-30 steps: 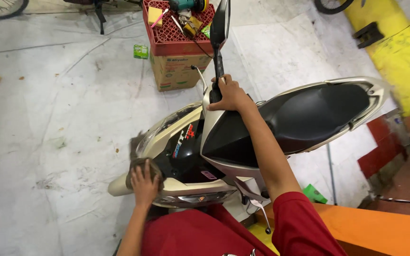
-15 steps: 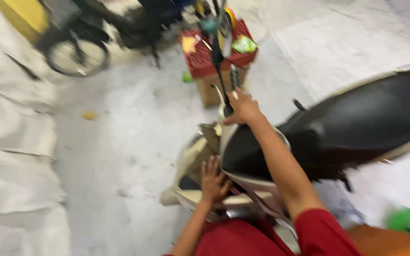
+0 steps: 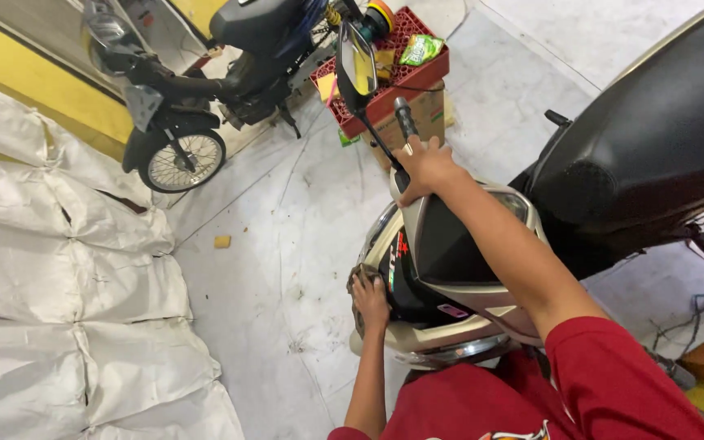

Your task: The person wipes the front body panel of a scooter using a cloth. They hold the handlebar with one hand while cleaning the surface with the other, moving the cloth back and forth across the scooter's front section.

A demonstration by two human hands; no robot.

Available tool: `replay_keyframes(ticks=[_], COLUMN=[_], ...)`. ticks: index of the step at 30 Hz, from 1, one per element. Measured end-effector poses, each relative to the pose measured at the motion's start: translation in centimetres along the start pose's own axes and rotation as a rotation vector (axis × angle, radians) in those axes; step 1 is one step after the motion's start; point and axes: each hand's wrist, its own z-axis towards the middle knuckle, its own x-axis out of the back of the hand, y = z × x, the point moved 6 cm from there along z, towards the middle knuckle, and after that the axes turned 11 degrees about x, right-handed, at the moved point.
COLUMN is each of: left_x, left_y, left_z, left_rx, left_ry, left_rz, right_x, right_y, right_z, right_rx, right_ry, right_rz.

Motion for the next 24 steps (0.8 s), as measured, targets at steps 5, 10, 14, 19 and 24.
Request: replay_keyframes(ticks=[5,10,14,19,24], left_x=[1.6,3.7,2.8,0.2,-2.1], left_y=[5.2,10.7,10.7,8.2,2.1], left_z=[-4.0,-10.8,-11.5,-9.1,-4.5], left_rx=[-0.128,-0.695,-0.812,-0.602,-0.252], left_ry=[-0.198,-0.146,-0.114,-0.36,-0.561], left_rz=[-0.096,0.045,0.174,0.096,-0.027], right_x=[0.1,0.2,-0.2,-0.3,0.5], right_y=[0.0,0.2,0.7,0.3,-0.2], right_z=[0.6,0.5,0.6,0.5,0.3], right_rx=[0.033,0.038,0.025,0.04,0.051], right_ry=[-0.049,-0.058,-0.056,-0.068,-0.049], right_rz=[0.019,0.022,-0.037,-0.045,-0.048])
